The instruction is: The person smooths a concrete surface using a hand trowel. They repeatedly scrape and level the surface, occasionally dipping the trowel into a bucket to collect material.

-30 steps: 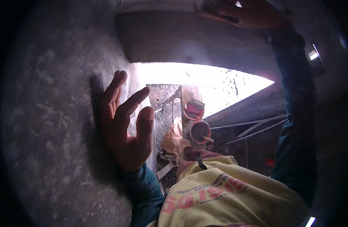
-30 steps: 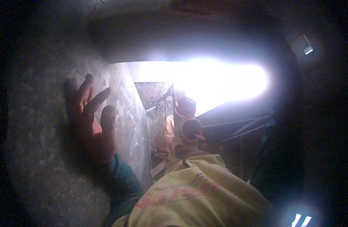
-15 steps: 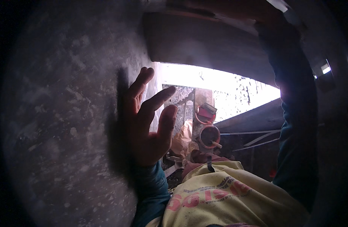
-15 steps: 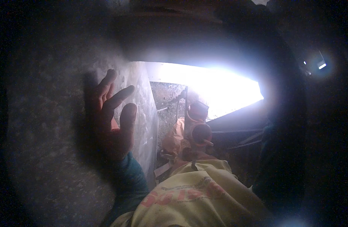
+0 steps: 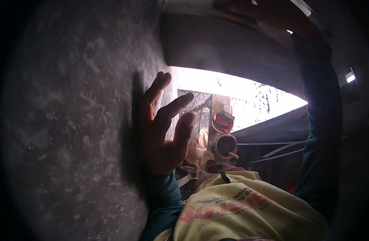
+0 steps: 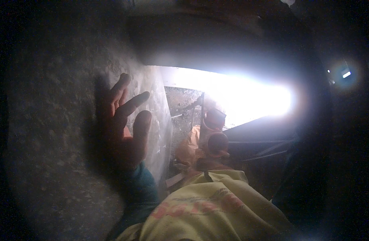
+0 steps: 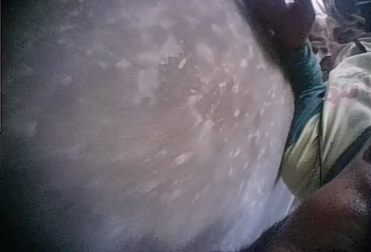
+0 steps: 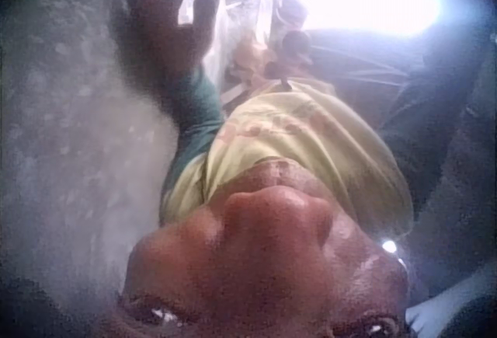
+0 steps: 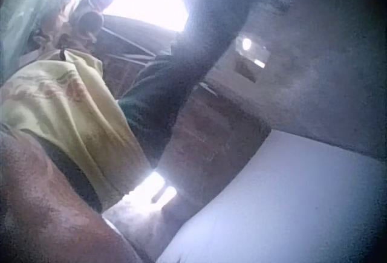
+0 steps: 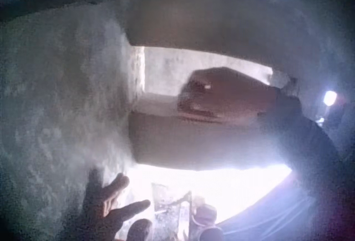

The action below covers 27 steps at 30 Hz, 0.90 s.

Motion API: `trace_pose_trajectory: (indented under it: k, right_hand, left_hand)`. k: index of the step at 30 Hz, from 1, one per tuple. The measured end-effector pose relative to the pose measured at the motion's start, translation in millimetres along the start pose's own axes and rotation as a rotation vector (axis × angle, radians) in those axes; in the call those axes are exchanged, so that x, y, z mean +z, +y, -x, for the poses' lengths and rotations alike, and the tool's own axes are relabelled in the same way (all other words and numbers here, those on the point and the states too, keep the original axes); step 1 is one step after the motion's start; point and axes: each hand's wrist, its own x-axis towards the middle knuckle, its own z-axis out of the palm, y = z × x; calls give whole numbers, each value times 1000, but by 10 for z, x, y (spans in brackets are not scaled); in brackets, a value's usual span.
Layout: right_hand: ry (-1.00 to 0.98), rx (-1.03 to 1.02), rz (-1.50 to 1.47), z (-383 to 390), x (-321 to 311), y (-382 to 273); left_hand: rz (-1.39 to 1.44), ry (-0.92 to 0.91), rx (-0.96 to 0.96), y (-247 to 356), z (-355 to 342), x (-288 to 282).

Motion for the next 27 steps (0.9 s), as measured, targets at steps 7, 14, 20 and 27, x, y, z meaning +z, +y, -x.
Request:
trace_pose_trajectory:
  k: [7,14,20,27]
  right_hand:
    - [170,-165,41,-711,279,-52]
    - [-254,-13,278,-292,244,101]
    - [-178,154,97,104,-6,22]
    - [-133,280,-94,-384,155,-146]
  left_hand:
    - [4,6,-20,-2,75,17]
    - [-12,16,29,-69,90,19]
    - [-51,41,41,-74,73,63]
    - [-150,37,46,-55,94,45]
